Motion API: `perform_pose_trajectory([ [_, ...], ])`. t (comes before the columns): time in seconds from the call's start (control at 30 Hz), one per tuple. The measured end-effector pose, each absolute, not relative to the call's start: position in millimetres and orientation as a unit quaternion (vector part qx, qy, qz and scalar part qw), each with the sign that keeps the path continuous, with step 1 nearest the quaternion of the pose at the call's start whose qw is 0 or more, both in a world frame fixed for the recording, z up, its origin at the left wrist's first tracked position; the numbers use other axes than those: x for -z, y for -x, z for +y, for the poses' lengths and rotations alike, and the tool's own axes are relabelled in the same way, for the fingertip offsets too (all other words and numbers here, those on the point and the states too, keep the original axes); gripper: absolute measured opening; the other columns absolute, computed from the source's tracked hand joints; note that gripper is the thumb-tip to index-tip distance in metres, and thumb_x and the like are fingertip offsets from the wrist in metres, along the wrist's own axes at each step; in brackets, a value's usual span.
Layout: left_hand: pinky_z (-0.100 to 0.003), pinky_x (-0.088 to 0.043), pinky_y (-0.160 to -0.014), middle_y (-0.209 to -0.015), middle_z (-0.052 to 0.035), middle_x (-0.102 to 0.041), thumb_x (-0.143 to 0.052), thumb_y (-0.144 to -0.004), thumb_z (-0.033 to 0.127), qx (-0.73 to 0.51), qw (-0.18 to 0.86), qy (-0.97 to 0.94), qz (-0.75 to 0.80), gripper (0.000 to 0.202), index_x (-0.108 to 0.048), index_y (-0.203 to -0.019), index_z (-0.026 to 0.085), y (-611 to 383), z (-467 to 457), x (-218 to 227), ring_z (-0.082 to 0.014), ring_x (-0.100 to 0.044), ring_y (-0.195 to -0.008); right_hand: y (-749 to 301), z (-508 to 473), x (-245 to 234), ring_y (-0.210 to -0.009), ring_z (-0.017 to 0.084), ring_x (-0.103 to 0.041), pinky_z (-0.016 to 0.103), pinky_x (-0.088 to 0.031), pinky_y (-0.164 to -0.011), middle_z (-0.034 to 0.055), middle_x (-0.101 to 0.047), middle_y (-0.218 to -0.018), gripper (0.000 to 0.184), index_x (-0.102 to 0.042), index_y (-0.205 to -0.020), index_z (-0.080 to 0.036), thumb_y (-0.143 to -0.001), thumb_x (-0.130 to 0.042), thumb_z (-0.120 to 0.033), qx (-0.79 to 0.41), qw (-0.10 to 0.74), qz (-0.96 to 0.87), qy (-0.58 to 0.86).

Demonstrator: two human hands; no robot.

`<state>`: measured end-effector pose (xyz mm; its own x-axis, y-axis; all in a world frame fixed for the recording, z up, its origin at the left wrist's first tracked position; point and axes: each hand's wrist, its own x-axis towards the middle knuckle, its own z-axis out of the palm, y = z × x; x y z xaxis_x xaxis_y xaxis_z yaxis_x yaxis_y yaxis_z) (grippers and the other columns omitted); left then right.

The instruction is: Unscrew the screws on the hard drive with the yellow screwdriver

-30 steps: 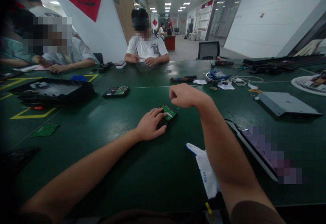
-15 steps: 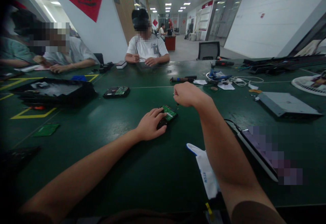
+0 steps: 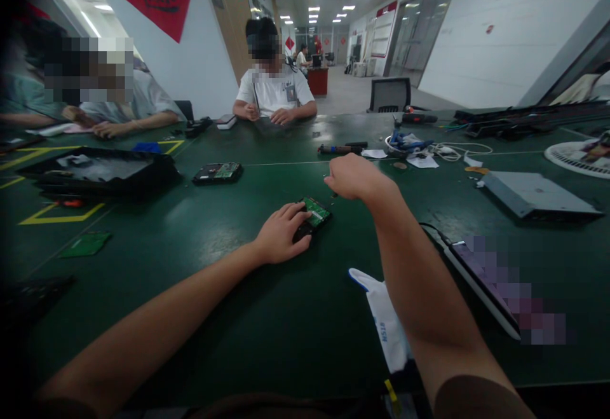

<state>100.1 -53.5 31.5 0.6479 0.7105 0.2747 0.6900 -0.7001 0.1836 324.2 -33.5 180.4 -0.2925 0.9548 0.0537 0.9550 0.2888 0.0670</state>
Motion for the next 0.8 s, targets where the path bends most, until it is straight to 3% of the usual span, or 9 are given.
perform_pose_trajectory([
  [0.2,-0.057,-0.041,-0.117,-0.159,-0.0153,-0.047,-0.057,-0.095,0.054,-0.168,0.038,-0.906,0.386,0.06,-0.057,-0.144,0.02,-99.6,-53.0,-31.1,-0.0388,-0.04,-0.148,-324.6,-32.9,-180.9,-0.095,0.024,-0.07,0.029,-0.046,-0.075,0.0081,-0.078,-0.104,0.017,-0.074,-0.101,-0.019,-0.088,-0.063,-0.022,-0.003,0.009,-0.849,0.529],
  [0.37,-0.058,-0.041,-0.117,-0.159,-0.0147,-0.046,-0.058,-0.094,0.055,-0.163,0.041,-0.906,0.389,0.062,-0.056,-0.145,0.021,-100.0,-51.9,-29.7,-0.0392,-0.041,-0.147,-321.6,-35.6,-183.2,-0.09,0.028,-0.07,0.032,-0.045,-0.072,0.0131,-0.078,-0.096,0.03,-0.075,-0.098,-0.016,-0.097,-0.058,-0.041,0.047,-0.009,-0.807,0.589],
  [0.6,-0.057,-0.041,-0.117,-0.159,-0.0152,-0.047,-0.058,-0.094,0.054,-0.165,0.038,-0.906,0.387,0.061,-0.057,-0.144,0.02,-100.1,-53.3,-31.7,-0.0385,-0.04,-0.148,-324.6,-34.2,-183.4,-0.094,0.024,-0.07,0.029,-0.045,-0.075,0.0074,-0.078,-0.102,0.018,-0.074,-0.098,-0.018,-0.084,-0.063,-0.019,-0.019,0.003,-0.855,0.518],
  [0.8,-0.057,-0.041,-0.118,-0.16,-0.0154,-0.046,-0.057,-0.094,0.055,-0.163,0.038,-0.907,0.386,0.061,-0.057,-0.144,0.02,-99.5,-52.7,-31.6,-0.0389,-0.04,-0.148,-322.6,-35.5,-183.2,-0.09,0.027,-0.07,0.033,-0.045,-0.073,0.0123,-0.077,-0.096,0.026,-0.075,-0.096,-0.016,-0.096,-0.058,-0.036,0.031,0.003,-0.818,0.574],
])
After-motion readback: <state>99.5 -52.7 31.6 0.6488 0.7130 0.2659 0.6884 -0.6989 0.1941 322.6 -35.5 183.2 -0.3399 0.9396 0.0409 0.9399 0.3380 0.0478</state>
